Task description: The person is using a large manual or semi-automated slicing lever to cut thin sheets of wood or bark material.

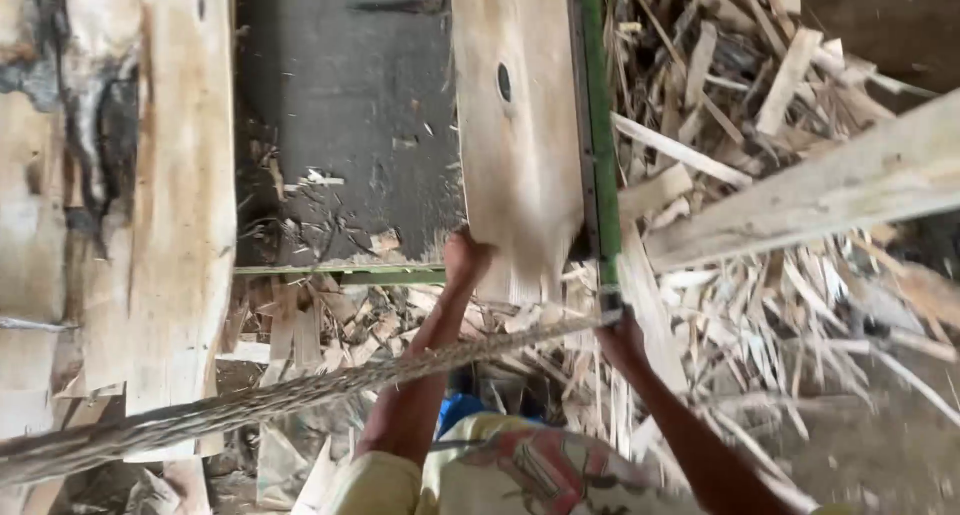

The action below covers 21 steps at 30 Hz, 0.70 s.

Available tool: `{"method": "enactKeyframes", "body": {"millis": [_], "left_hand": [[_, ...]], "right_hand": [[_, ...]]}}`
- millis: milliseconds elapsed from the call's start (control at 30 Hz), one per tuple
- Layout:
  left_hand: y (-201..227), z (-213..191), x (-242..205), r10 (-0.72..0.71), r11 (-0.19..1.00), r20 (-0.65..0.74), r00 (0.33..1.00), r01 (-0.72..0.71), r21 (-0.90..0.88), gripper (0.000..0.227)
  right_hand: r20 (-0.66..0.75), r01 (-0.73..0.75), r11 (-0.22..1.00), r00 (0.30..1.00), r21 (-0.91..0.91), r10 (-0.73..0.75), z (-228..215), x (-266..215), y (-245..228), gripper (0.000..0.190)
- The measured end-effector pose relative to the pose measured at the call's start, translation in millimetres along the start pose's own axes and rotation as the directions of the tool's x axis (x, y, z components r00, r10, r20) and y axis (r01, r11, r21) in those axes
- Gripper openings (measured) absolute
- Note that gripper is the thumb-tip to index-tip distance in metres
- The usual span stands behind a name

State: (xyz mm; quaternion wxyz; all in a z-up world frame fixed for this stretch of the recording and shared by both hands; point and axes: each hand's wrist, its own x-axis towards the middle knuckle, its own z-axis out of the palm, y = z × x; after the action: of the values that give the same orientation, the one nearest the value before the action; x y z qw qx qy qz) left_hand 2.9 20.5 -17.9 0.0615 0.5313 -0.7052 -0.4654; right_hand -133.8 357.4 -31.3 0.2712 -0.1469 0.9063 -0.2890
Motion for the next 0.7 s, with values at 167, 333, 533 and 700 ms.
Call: {"method": "enactKeyframes", "body": {"millis": [167,333,533,700], "left_hand": [[-8,-14,35,0.054,0.998,0.043,0.998,-0.055,0.02,0.058],[-28,-27,8,0.012,1.0,0.11,0.994,-0.01,-0.011,0.058],[-56,-41,-32,-0.012,0.972,0.15,0.989,0.047,-0.231,0.054],[-63,-50,-57,0.009,0.915,0.178,0.984,0.064,-0.399,0.05]], "right_hand": [[0.162,-0.053,0.938,0.987,0.343,-0.004,-69,-31,-94,0.043],[0.163,0.029,0.991,0.985,0.132,-0.051,-120,-67,-147,0.047],[0.151,0.088,0.995,0.984,0.053,-0.095,-124,-66,-151,0.052],[0.126,0.134,0.988,0.982,0.076,-0.143,-132,-80,-165,0.053]]}}
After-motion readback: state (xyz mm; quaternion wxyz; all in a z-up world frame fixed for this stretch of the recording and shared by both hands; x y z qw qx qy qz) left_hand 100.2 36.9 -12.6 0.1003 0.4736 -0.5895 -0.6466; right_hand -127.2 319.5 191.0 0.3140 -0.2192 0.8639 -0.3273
